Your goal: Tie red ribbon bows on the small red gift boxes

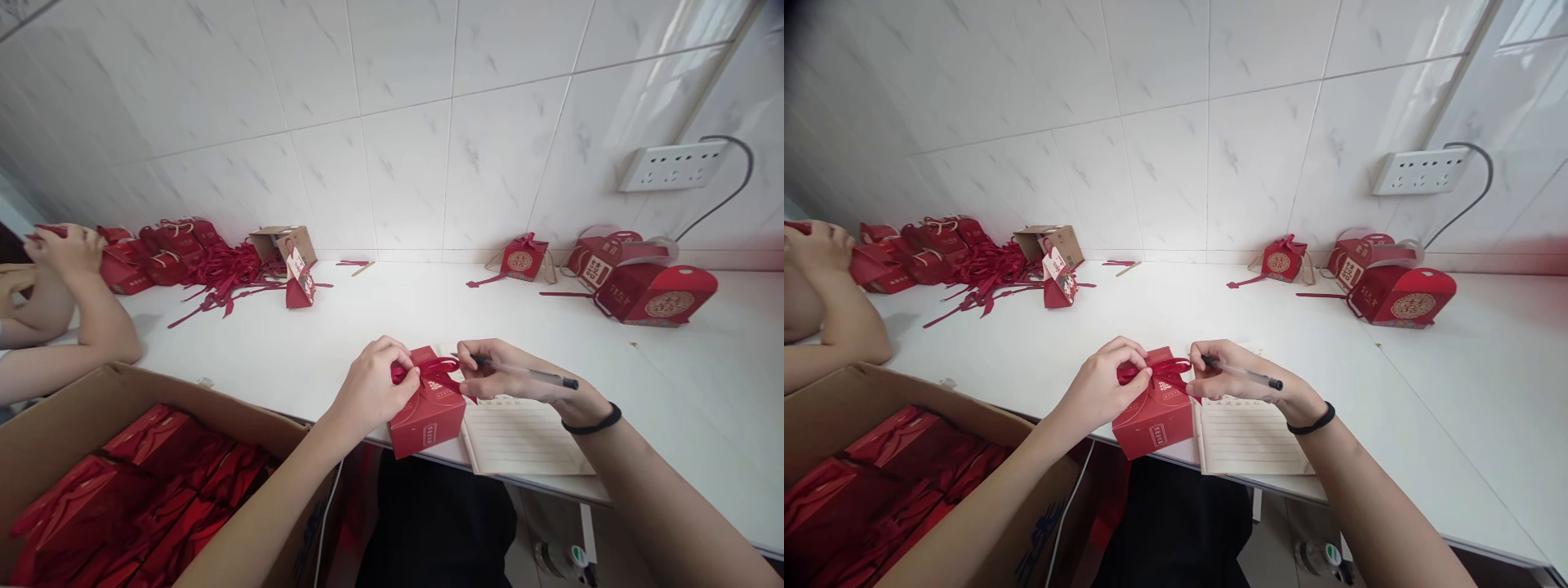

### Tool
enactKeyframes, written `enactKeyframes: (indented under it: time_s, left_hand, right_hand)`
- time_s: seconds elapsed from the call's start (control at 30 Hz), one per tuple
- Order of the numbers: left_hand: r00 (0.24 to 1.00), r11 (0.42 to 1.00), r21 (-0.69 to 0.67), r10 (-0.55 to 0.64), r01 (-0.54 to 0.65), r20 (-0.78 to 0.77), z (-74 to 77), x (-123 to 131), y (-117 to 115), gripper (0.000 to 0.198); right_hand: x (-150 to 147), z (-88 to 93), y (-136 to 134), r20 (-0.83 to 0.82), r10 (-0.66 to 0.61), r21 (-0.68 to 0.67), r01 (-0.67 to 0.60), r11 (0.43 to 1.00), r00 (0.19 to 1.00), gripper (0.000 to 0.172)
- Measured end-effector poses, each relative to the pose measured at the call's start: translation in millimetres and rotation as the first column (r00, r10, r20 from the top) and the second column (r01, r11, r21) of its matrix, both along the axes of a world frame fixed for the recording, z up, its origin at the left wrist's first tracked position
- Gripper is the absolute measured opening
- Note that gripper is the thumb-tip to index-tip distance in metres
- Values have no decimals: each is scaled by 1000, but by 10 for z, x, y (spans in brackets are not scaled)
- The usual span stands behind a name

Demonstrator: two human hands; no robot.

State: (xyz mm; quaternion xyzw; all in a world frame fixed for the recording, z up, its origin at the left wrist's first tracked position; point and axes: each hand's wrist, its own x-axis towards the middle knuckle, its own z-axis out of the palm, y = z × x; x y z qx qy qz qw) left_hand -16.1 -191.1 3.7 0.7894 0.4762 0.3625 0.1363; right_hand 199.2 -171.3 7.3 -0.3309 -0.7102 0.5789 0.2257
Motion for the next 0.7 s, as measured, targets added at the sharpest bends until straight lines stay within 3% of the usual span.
enactKeyframes:
  time_s: [0.2, 0.43, 0.5, 0.53, 0.57, 0.63, 0.67, 0.7]
  left_hand:
    - [1000, 1000, -16, -6, 6, 7, -28, -24, 15, 11]
    - [997, 995, -95, -9, 16, 73, -16, -24, 13, 11]
    - [986, 987, -154, -27, 53, 167, 1, -58, 25, 16]
    - [972, 977, -193, -44, 90, 231, 7, -82, 35, 22]
    - [952, 964, -230, -57, 131, 301, 10, -109, 49, 29]
    - [896, 935, -291, -59, 205, 439, 0, -160, 80, 41]
    - [863, 918, -322, -40, 230, 503, -11, -177, 95, 43]
    - [827, 899, -358, -8, 252, 561, -24, -188, 108, 43]
  right_hand:
    - [95, 55, -23, 29, 5, 14, -6, 1000, 1000, 30]
    - [273, 72, 8, 46, 124, -25, -123, 992, 991, 36]
    - [304, 76, 60, 55, 31, 60, -34, 998, 998, 33]
    - [308, 76, 81, 48, -91, 155, 82, 985, 995, 32]
    - [300, 77, 90, 16, -249, 270, 235, 934, 968, 33]
    - [237, 81, 52, -111, -517, 463, 505, 729, 849, 33]
    - [178, 83, 1, -168, -574, 524, 566, 637, 802, 33]
    - [102, 85, -67, -201, -578, 572, 574, 586, 791, 31]
